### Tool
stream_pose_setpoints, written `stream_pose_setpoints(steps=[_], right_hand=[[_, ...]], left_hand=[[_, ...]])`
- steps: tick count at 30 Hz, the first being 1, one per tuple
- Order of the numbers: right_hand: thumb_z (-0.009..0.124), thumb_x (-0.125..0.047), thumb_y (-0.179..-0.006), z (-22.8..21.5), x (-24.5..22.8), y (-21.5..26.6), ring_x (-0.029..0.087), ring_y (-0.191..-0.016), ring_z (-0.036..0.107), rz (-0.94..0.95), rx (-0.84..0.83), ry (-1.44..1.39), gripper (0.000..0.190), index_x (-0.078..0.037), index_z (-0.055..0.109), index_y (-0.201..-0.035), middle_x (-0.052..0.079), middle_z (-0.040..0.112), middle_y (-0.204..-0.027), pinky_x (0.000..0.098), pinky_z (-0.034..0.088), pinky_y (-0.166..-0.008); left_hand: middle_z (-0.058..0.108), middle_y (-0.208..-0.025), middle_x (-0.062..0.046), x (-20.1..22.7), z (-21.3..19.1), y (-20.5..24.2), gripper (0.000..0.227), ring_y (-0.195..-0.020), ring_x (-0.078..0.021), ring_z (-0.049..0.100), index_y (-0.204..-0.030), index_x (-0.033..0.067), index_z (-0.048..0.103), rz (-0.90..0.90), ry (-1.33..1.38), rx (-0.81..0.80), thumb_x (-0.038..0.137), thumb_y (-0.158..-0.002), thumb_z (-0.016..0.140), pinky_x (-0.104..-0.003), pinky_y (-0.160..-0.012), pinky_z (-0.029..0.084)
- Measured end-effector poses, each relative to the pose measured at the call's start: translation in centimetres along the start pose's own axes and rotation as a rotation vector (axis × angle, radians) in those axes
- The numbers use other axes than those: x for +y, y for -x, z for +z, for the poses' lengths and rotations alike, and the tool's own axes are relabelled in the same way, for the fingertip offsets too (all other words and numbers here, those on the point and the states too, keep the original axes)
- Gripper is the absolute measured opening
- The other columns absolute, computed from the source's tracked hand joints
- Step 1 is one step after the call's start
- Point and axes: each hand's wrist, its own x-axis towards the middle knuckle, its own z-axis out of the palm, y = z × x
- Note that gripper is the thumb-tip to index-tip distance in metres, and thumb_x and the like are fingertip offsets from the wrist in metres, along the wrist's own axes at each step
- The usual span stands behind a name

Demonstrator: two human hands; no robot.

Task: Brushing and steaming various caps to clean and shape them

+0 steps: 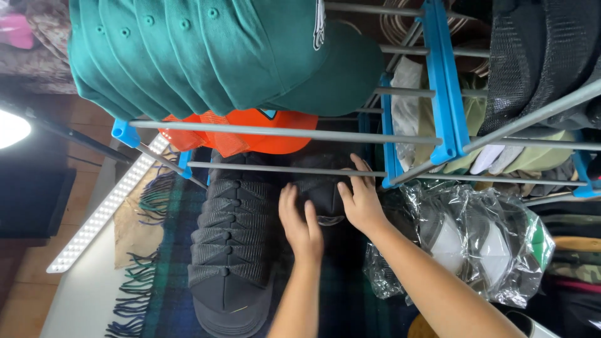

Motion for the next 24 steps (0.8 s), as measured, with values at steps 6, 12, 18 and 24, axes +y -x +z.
stream_pose_setpoints(steps=[6, 12, 18, 24], right_hand=[[0.061, -0.017, -0.099, -0.4, 0.3, -1.2, 0.041, -0.150, 0.026, -0.066, -0.081, 0.045, 0.025, 0.001, 0.055, -0.116, 0.019, 0.033, -0.158, 0.0613, 0.026, -0.122], [0.059, -0.015, -0.100, 1.4, 0.6, -2.1, 0.044, -0.151, 0.022, -0.077, 0.007, 0.043, 0.015, -0.006, 0.056, -0.112, 0.013, 0.031, -0.163, 0.0665, 0.033, -0.114], [0.059, -0.031, -0.099, -0.7, -2.1, 2.1, 0.046, -0.152, 0.020, 0.075, -0.031, -0.071, 0.065, -0.004, 0.035, -0.153, 0.027, 0.025, -0.163, 0.0559, 0.020, -0.121], [0.056, -0.020, -0.099, -19.2, -10.5, 14.4, 0.012, -0.112, 0.063, 0.170, -0.853, -0.517, 0.029, -0.017, 0.063, -0.127, -0.004, 0.069, -0.126, 0.0325, 0.045, -0.103]], left_hand=[[0.025, -0.164, -0.025, -1.9, -0.9, 11.8, 0.078, -0.149, -0.0439, 0.031, -0.154, 0.0186, 0.042, -0.462, -0.151, -0.201, 0.043, -0.086, 0.072, -0.054, -0.112, 0.040], [0.019, -0.166, -0.025, -1.5, -1.2, 10.9, 0.066, -0.152, -0.0425, 0.024, -0.150, 0.0216, 0.050, -0.344, -0.095, -0.223, 0.034, -0.089, 0.074, -0.055, -0.117, 0.033], [0.023, -0.162, -0.034, -4.3, -0.9, 13.0, 0.067, -0.146, -0.0567, 0.026, -0.146, 0.0260, 0.057, -0.038, -0.313, -0.256, 0.035, -0.084, 0.080, -0.062, -0.117, 0.030], [0.038, -0.158, -0.029, -5.1, -0.5, 13.5, 0.066, -0.134, -0.0560, 0.046, -0.138, 0.0372, 0.063, 0.145, -0.557, -0.188, 0.024, -0.076, 0.081, -0.062, -0.103, 0.045]])
